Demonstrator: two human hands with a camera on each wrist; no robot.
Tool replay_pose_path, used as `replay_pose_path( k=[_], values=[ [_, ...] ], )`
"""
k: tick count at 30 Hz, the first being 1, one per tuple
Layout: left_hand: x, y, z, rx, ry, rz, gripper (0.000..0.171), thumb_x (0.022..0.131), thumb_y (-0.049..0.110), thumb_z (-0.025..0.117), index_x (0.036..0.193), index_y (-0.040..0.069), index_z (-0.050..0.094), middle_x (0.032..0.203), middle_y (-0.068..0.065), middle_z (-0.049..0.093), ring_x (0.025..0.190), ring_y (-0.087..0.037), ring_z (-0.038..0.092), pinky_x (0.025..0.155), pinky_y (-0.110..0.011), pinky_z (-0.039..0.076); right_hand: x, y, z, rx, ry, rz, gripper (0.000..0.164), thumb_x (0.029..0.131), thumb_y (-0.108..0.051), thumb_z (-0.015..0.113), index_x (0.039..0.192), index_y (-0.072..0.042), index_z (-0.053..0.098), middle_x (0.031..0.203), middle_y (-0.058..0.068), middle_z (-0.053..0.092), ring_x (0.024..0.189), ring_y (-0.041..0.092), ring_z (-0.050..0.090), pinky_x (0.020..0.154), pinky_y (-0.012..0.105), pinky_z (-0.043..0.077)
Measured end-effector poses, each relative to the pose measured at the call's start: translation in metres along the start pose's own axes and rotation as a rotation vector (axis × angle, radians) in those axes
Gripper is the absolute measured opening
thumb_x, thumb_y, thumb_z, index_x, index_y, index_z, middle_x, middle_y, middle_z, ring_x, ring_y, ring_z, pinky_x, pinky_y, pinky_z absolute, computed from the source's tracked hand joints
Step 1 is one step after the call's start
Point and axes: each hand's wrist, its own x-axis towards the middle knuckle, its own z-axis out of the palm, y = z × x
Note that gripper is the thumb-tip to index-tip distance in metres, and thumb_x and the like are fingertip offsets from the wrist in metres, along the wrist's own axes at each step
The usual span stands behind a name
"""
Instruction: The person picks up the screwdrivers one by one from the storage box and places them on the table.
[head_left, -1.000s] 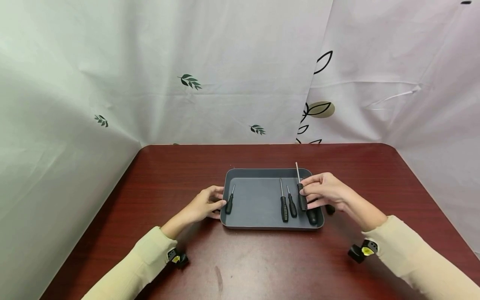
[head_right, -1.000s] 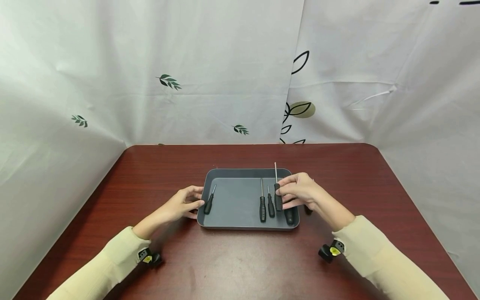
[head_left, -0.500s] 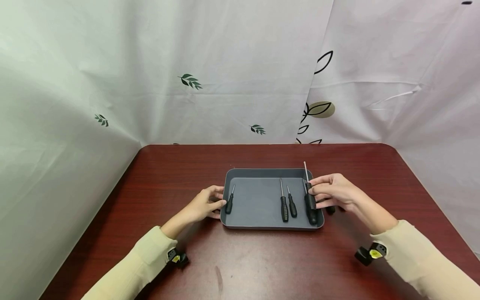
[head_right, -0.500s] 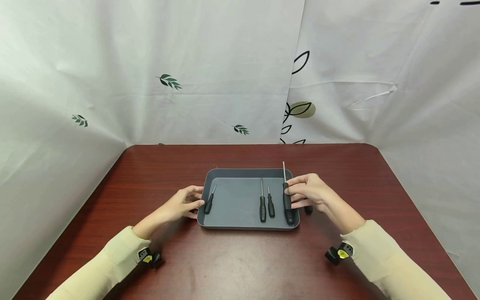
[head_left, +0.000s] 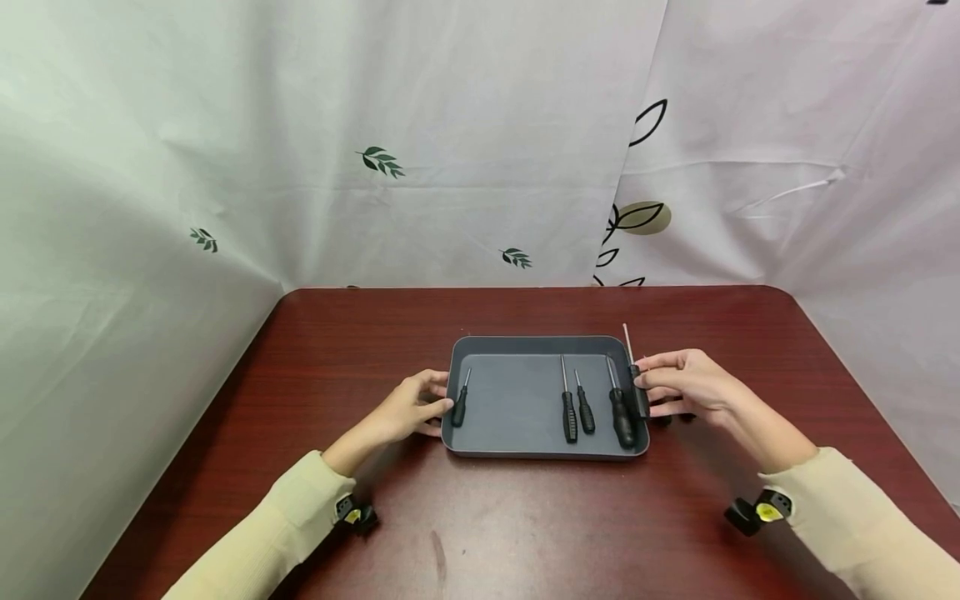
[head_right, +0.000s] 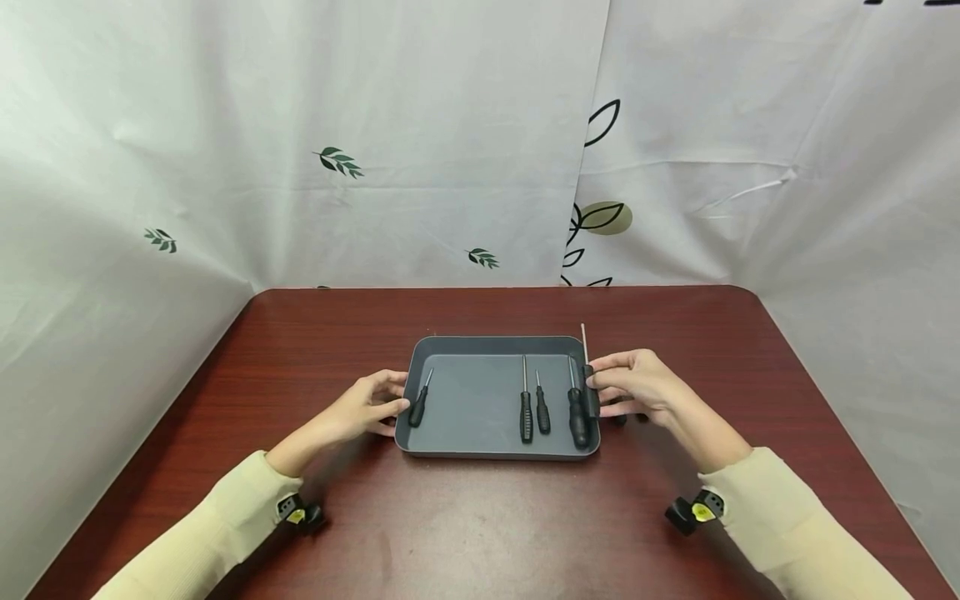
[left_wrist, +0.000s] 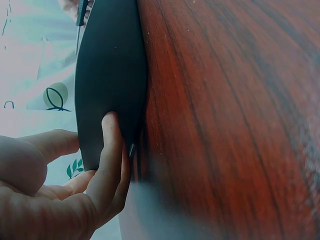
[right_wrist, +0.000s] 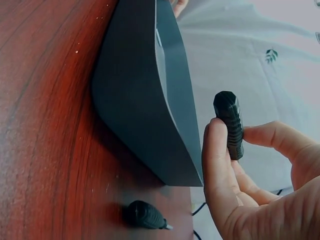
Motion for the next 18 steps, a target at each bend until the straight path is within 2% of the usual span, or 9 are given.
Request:
replay_pose_path(
  k=[10,15,18],
  values=[
    [0.000,0.001,0.000,-0.003,-0.003,0.002,0.051,0.101,0.000,0.056,0.144,-0.014,0.034,0.123,-0.032,0.050,0.090,-0.028,0.066,0.071,-0.044,0.063,-0.005,0.005,-0.012,0.014,-0.012,0.004,0.034,0.096,-0.004,0.059,0.128,0.008,0.054,0.091,0.001,0.071,0.076,0.013,0.069,0.070,0.036,0.063],
    [0.000,0.000,0.000,-0.006,-0.002,0.001,0.051,0.101,0.000,0.056,0.144,-0.015,0.034,0.122,-0.032,0.050,0.088,-0.027,0.066,0.070,-0.043,0.063,-0.008,0.008,-0.019,0.043,-0.016,0.001,0.019,0.095,-0.001,0.058,0.113,-0.006,0.065,0.089,0.001,0.071,0.073,0.013,0.067,0.069,0.035,0.063],
    [-0.001,0.000,0.000,-0.013,0.000,-0.004,0.051,0.100,0.000,0.056,0.144,-0.015,0.034,0.122,-0.032,0.050,0.087,-0.026,0.065,0.070,-0.043,0.063,-0.010,0.010,-0.023,0.055,-0.021,-0.002,0.019,0.096,0.000,0.057,0.104,-0.013,0.068,0.090,0.000,0.071,0.073,0.014,0.067,0.069,0.035,0.063]
  ],
)
